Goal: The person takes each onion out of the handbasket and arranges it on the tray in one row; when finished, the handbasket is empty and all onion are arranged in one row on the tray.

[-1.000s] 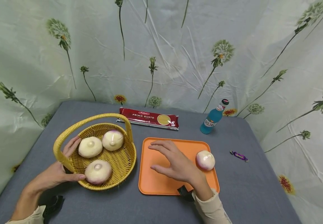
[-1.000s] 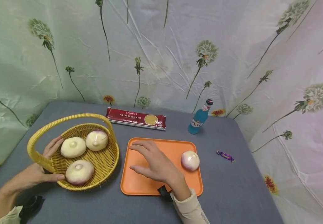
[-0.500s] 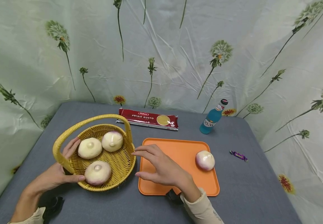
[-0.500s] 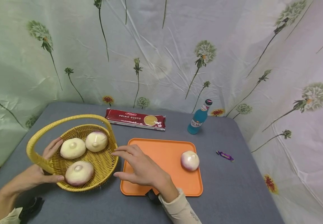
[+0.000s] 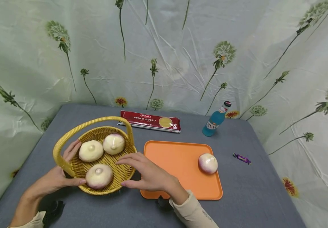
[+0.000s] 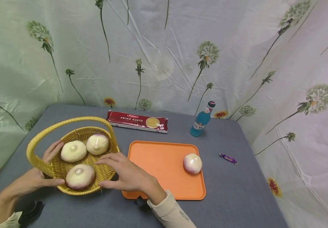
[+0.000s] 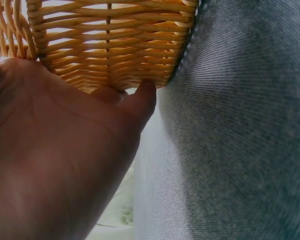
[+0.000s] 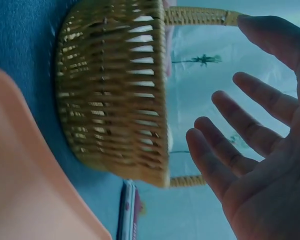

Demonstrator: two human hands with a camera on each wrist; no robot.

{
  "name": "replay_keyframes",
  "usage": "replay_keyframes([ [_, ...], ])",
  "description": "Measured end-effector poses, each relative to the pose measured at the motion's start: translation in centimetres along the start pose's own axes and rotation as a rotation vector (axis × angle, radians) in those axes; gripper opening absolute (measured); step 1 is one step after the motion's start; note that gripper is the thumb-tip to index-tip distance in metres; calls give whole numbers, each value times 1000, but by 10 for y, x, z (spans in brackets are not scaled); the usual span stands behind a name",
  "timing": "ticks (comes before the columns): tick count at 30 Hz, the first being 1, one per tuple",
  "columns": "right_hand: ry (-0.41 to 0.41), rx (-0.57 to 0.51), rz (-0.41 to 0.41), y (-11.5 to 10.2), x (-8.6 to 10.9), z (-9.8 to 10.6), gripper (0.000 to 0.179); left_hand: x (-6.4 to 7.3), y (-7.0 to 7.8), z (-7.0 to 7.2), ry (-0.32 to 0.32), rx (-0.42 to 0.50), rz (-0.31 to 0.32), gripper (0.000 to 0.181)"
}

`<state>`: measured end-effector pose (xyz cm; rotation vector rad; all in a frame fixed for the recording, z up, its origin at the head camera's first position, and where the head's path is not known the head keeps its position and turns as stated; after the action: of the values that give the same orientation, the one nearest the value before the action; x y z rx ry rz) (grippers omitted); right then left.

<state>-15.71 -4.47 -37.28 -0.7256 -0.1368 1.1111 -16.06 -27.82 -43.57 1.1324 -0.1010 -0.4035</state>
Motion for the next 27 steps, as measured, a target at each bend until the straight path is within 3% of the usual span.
replay_keyframes([
  [19,-78,-44,-4,1,-34,-37,51,-1,-4,0,6,-31,6,126],
  [27,-66,47,20,1,-49,-47,52,0,-1,0,6,-38,-14,127],
])
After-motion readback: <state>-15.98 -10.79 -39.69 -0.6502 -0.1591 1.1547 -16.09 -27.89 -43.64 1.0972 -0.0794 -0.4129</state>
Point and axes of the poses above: each hand's wrist, its own x-axis away from the middle knuckle, its own z-axis out of the back of the hand, y = z × x, the point moved 9 cm from there along -x, towards the middle knuckle, and after that the axes turned 3 degrees about z, right-handed, at the moved point
